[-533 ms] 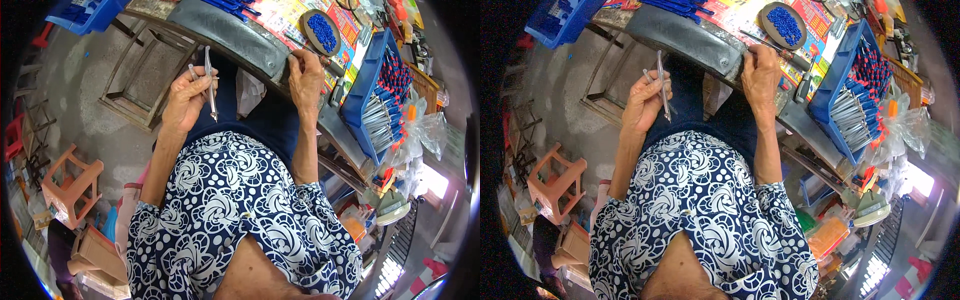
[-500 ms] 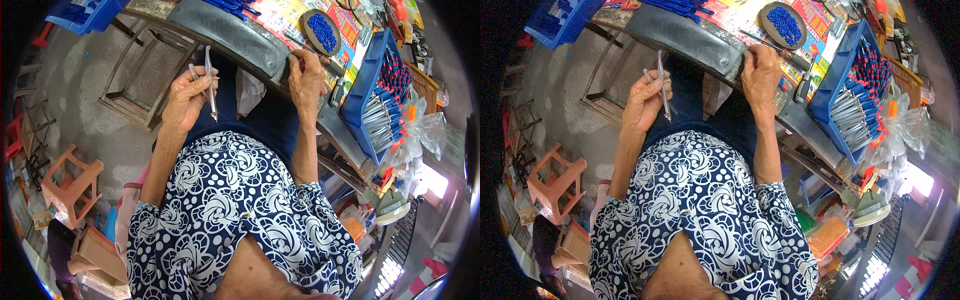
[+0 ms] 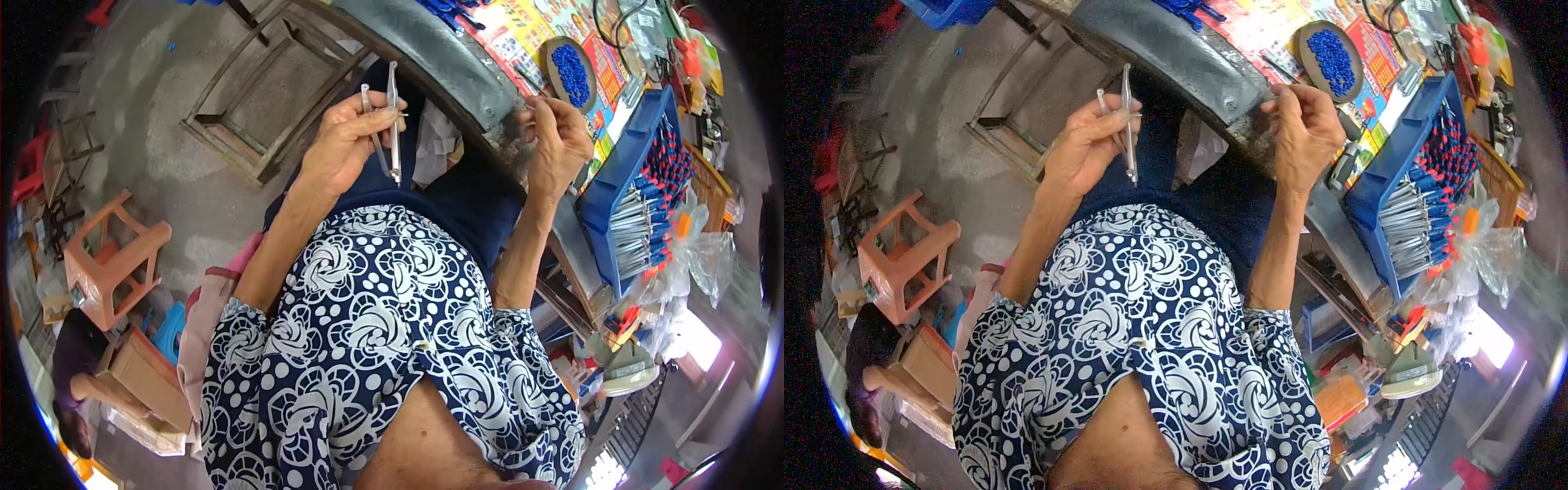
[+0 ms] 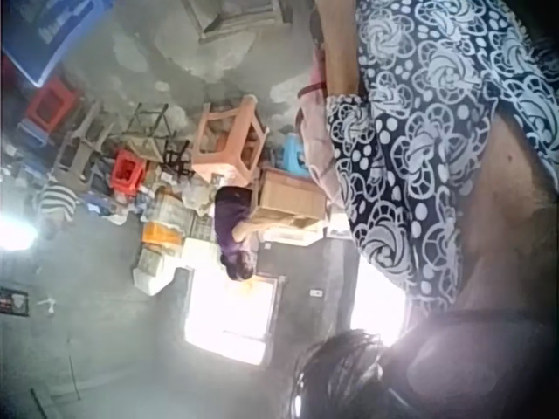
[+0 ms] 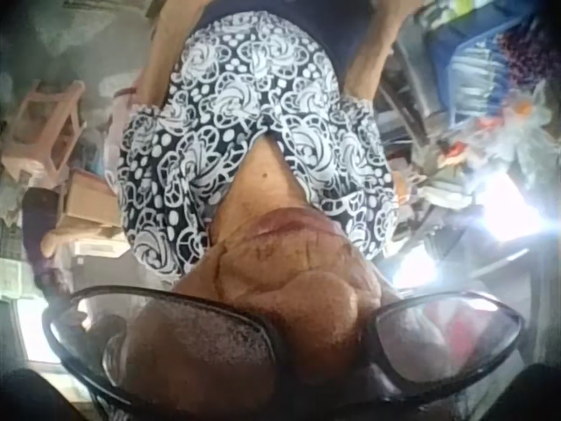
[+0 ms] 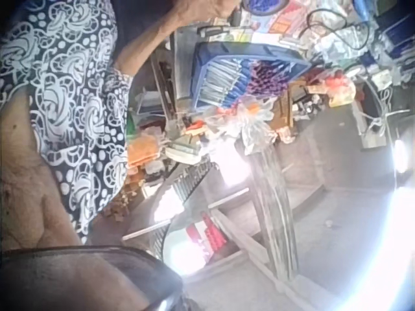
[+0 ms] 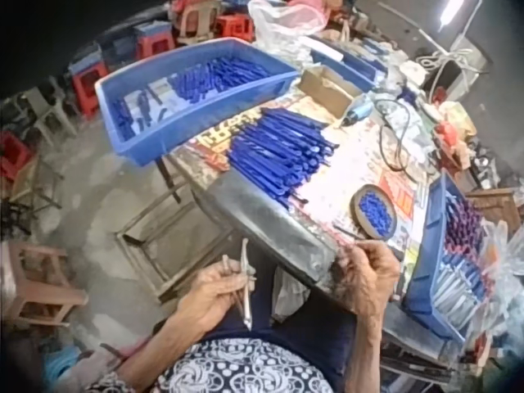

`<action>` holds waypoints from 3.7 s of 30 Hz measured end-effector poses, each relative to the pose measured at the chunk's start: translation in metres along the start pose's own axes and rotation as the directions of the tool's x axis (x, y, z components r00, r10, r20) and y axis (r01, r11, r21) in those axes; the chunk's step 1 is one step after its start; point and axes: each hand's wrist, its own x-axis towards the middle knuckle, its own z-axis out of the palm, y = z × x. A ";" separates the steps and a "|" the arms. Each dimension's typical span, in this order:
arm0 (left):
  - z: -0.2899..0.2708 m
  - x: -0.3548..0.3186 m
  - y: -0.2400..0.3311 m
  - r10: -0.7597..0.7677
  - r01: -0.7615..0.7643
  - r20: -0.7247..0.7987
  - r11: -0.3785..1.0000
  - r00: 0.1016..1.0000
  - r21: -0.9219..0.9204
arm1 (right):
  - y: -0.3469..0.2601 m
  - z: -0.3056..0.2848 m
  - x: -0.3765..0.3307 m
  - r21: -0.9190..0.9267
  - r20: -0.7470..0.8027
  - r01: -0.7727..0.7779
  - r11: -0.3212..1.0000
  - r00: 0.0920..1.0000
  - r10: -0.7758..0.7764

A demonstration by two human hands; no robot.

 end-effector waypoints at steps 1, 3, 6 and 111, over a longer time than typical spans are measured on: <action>0.001 0.000 0.000 0.010 -0.010 -0.005 1.000 1.000 0.027 | 0.001 -0.003 0.000 0.189 0.034 -0.026 0.982 0.999 0.020; 0.001 0.000 -0.002 0.021 -0.020 -0.034 0.999 0.999 0.042 | 0.002 -0.004 -0.002 0.463 0.087 -0.092 0.882 0.995 0.058; -0.002 -0.001 -0.003 0.008 -0.003 -0.059 0.996 0.998 0.090 | 0.002 -0.003 -0.006 0.549 0.166 -0.166 0.819 0.982 0.088; 0.007 -0.024 -0.022 0.193 -0.132 -0.133 0.921 0.972 0.367 | 0.025 0.081 -0.082 0.670 0.522 -0.552 0.496 0.826 0.215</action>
